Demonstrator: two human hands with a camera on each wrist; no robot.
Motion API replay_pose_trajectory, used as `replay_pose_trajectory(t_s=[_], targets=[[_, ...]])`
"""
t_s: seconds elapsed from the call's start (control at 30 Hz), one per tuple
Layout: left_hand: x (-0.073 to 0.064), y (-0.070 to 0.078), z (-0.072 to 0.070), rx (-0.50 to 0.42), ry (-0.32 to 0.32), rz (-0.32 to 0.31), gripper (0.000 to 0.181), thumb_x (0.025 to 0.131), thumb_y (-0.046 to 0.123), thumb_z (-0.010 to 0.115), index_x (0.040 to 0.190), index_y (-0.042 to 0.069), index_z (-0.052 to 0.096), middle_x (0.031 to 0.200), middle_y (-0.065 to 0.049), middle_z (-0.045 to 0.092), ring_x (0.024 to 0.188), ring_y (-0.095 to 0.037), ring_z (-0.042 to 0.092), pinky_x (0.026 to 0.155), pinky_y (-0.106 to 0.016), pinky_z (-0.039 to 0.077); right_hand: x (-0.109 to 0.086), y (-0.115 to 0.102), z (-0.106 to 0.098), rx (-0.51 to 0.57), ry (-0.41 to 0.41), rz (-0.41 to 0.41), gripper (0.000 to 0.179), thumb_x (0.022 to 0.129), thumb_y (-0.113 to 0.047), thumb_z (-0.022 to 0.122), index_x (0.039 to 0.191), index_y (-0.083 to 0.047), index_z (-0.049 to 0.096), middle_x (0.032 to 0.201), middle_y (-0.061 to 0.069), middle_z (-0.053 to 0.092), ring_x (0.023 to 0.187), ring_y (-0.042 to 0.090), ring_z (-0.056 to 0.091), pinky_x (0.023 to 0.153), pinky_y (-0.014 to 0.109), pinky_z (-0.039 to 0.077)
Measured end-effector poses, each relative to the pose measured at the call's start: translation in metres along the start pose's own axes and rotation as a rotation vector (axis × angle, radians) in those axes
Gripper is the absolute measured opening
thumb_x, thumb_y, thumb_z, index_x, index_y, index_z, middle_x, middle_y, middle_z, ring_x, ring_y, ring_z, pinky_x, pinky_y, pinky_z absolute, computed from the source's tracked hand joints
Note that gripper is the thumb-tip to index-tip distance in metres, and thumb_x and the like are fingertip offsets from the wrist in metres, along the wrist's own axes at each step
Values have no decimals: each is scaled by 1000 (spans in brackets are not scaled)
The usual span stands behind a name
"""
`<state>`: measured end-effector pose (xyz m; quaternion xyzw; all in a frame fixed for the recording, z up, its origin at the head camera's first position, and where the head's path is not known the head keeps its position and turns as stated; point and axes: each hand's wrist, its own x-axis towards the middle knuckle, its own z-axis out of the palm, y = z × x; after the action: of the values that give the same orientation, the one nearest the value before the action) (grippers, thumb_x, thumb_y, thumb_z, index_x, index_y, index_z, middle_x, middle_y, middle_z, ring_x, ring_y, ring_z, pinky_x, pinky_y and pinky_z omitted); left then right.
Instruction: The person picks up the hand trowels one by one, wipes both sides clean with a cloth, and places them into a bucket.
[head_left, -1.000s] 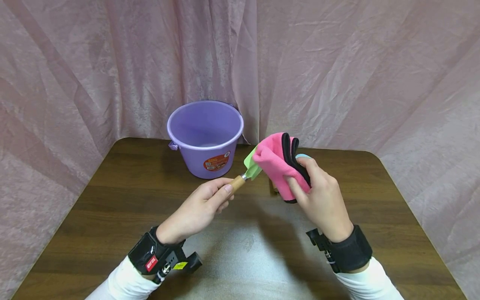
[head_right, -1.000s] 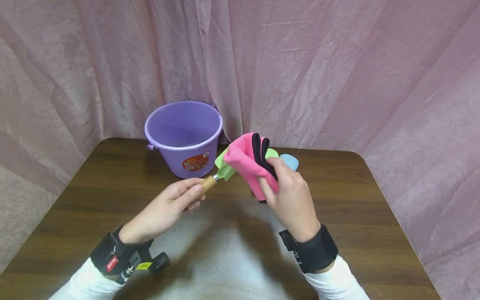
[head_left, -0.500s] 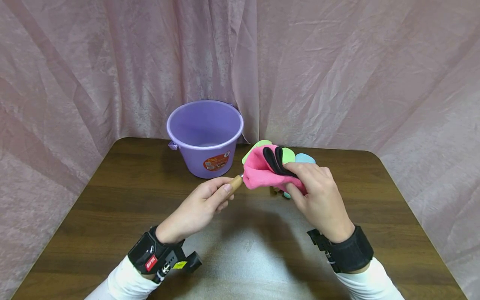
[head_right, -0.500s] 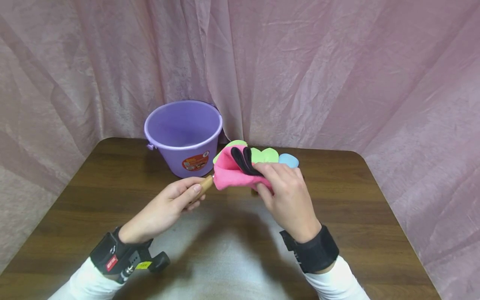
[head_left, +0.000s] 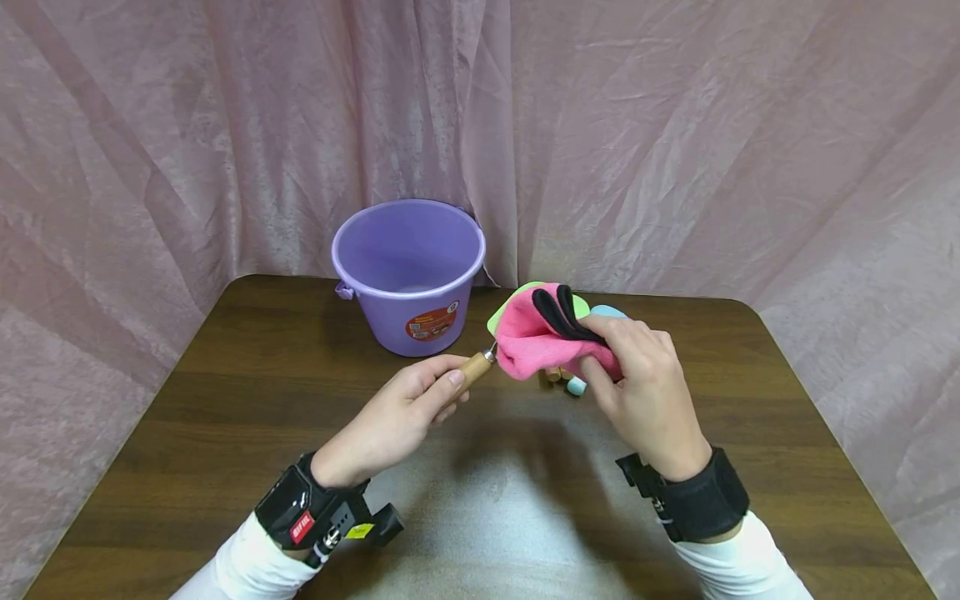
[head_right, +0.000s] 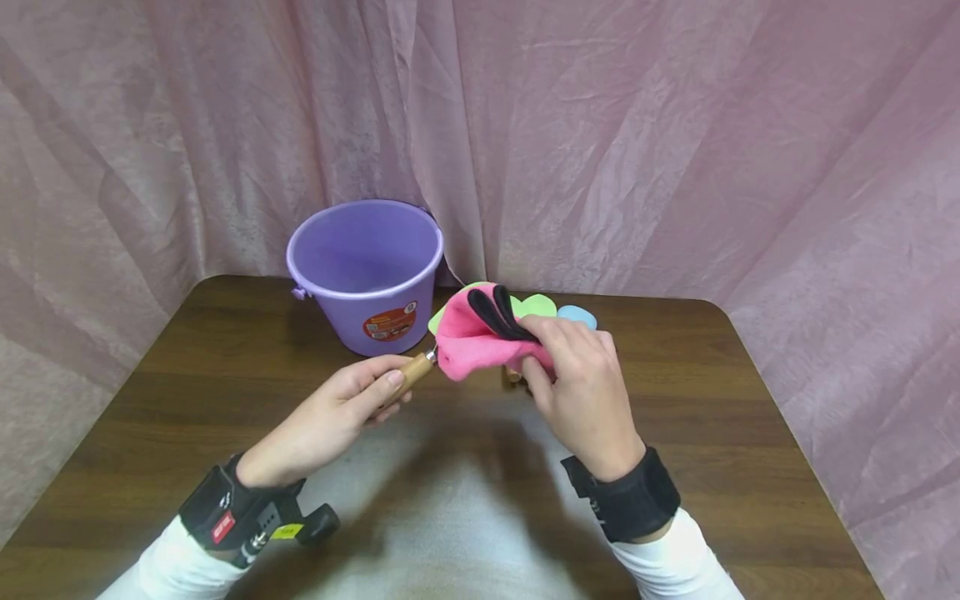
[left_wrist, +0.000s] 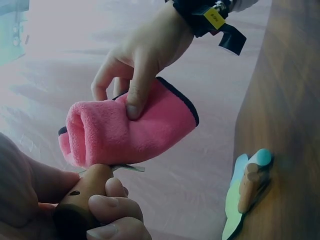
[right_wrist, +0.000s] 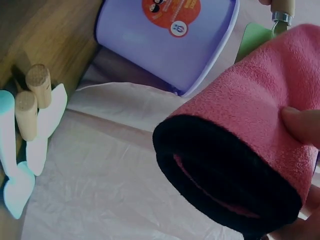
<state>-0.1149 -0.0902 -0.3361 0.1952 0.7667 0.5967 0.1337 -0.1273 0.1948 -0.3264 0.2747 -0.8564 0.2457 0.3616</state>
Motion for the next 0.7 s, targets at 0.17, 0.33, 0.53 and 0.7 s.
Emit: replay_pose_trajectory(t_s=[0.17, 0.33, 0.53, 0.7], targets=[[-1, 1, 0, 13, 0, 5, 31, 108, 26, 43, 124, 6, 60, 88, -8, 53, 70, -25, 45, 55, -24, 36, -2, 2, 0, -9, 4, 66, 36, 86, -8, 69, 121, -3, 64, 107, 9, 69, 89, 24, 62, 68, 42, 40], [0, 1, 0, 11, -3, 1, 30, 108, 26, 43, 125, 8, 60, 88, -8, 53, 70, -24, 45, 56, -23, 36, -2, 5, -1, -6, 5, 128, 34, 88, -10, 69, 120, -2, 62, 102, 9, 68, 77, 23, 59, 67, 43, 44], [-1, 1, 1, 8, -2, -1, 30, 108, 26, 43, 125, 8, 60, 88, -8, 53, 70, -18, 44, 56, -23, 35, -2, 7, -1, 16, 5, 180, 33, 89, -11, 69, 119, -2, 60, 100, 8, 67, 69, 21, 56, 62, 39, 47], [-1, 2, 1, 12, -2, -4, 31, 108, 26, 43, 125, 7, 60, 89, -8, 53, 70, -20, 44, 55, -23, 35, -4, 11, 0, 32, 3, 254, 34, 91, -17, 70, 120, -3, 59, 97, 7, 67, 69, 16, 58, 60, 34, 46]])
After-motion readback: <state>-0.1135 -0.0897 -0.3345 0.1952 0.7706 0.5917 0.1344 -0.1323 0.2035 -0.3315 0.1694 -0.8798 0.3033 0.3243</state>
